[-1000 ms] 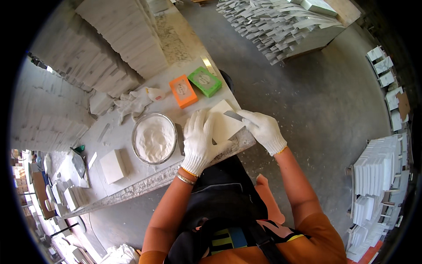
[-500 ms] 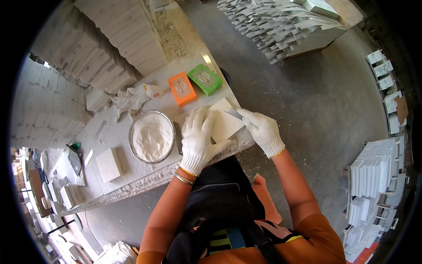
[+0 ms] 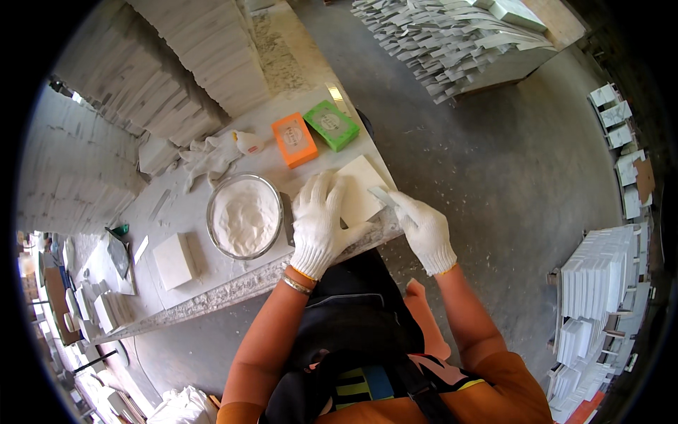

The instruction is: The person applies a white paste to the edges of a square tile using a small metal spatula, then smooths the edges with a green sponge. The person repeats this process on multiple tiles, handling them one at a time.

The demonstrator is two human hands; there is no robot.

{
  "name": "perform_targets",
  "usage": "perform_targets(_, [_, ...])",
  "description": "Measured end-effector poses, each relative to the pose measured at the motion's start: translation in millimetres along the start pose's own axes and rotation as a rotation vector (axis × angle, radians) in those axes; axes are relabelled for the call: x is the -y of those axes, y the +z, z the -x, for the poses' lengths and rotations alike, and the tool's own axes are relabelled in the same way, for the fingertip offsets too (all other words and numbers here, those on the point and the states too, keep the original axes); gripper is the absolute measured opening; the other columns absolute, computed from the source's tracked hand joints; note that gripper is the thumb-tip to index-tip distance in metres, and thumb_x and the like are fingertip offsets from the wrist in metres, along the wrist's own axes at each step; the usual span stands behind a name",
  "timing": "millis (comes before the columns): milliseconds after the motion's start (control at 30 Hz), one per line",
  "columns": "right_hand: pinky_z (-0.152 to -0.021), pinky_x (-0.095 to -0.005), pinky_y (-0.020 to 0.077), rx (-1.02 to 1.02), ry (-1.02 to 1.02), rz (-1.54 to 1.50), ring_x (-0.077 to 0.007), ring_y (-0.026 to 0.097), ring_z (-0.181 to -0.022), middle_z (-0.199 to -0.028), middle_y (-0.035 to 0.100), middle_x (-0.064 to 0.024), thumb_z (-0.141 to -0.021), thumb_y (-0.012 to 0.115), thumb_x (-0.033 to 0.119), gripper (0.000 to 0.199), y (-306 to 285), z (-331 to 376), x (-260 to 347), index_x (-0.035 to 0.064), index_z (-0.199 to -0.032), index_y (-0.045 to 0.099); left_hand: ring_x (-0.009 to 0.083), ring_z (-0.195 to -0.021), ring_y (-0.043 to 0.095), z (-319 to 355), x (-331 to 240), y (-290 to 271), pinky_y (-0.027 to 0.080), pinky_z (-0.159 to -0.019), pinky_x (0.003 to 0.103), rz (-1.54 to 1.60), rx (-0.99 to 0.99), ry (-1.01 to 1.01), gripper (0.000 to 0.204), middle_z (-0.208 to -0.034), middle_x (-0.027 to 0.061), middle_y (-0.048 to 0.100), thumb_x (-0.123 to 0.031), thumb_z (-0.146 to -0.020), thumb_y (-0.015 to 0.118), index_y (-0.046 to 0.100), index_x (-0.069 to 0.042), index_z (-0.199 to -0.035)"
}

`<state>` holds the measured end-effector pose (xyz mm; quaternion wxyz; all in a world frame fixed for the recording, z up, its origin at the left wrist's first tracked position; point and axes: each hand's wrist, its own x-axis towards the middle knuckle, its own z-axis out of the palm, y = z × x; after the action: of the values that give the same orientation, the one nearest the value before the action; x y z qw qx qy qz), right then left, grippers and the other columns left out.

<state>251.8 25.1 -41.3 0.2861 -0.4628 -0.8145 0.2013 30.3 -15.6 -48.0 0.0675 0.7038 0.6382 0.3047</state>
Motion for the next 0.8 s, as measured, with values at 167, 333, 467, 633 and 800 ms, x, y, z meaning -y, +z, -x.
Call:
perform_targets(167, [-0.066, -0.0403, 0.0542, -0.024, -0.016, 0.129, -0.0327, 0.069, -0.078, -0.090, 0.071, -0.0116, -0.095, 0.059, 0.015, 0.033, 14.0, -25.6, -13.9, 0.0210, -0.126, 0.069, 0.0390, -0.135, 0.044, 2.6, 1.5, 2.2, 0.036, -0.108, 0.053, 0.011, -0.014, 0.002, 0.086, -0.143, 0.0174, 0.049, -0.039, -0.063, 0.087, 0.055, -0.005, -0.135])
perform_targets(333, [-0.063, -0.0412, 0.0542, 0.158, -0.020, 0.148, -0.0318, 0.069, -0.077, -0.091, 0.073, -0.0098, -0.097, 0.057, 0.018, 0.032, 0.2, -22.2, 6.7, 0.0253, -0.125, 0.069, 0.0391, -0.135, 0.044, 1.2, 0.9, 1.0, 0.036, -0.109, 0.054, 0.031, -0.009, 0.001, 0.088, -0.142, 0.0177, 0.049, -0.040, -0.062, 0.088, 0.054, -0.005, -0.136])
perform_targets(467, [-0.063, -0.0410, 0.0542, 0.103, -0.098, 0.044, -0.0309, 0.070, -0.079, -0.093, 0.073, -0.0106, -0.096, 0.059, 0.018, 0.030, 3.0, -0.5, 6.4, 0.0226, -0.124, 0.070, 0.0393, -0.135, 0.045, 0.3, -0.2, 2.3, 0.036, -0.109, 0.054, 0.030, -0.017, -0.007, 0.090, -0.142, 0.0180, 0.049, -0.040, -0.062, 0.088, 0.053, -0.005, -0.137])
perform_targets(633, [-0.061, -0.0417, 0.0525, -0.056, -0.083, 0.038, -0.0324, 0.066, -0.071, -0.080, 0.067, -0.0110, -0.093, 0.061, 0.015, 0.031, 5.9, -26.8, -11.3, 0.0213, -0.122, 0.071, 0.0399, -0.135, 0.045, 3.3, 4.7, 5.0, 0.036, -0.109, 0.055, 0.019, -0.033, 0.033, 0.091, -0.142, 0.0193, 0.049, -0.041, -0.062, 0.088, 0.053, -0.004, -0.137])
perform_targets(800, [-0.061, -0.0427, 0.0524, 0.041, -0.078, 0.135, -0.0321, 0.066, -0.070, -0.079, 0.067, -0.0105, -0.093, 0.061, 0.018, 0.031, 11.2, -22.6, -12.2, 0.0238, -0.123, 0.071, 0.0419, -0.134, 0.048, 2.3, 3.5, 3.3, 0.037, -0.109, 0.054, 0.031, -0.032, 0.019, 0.089, -0.144, 0.0217, 0.051, -0.043, -0.064, 0.086, 0.054, -0.004, -0.138])
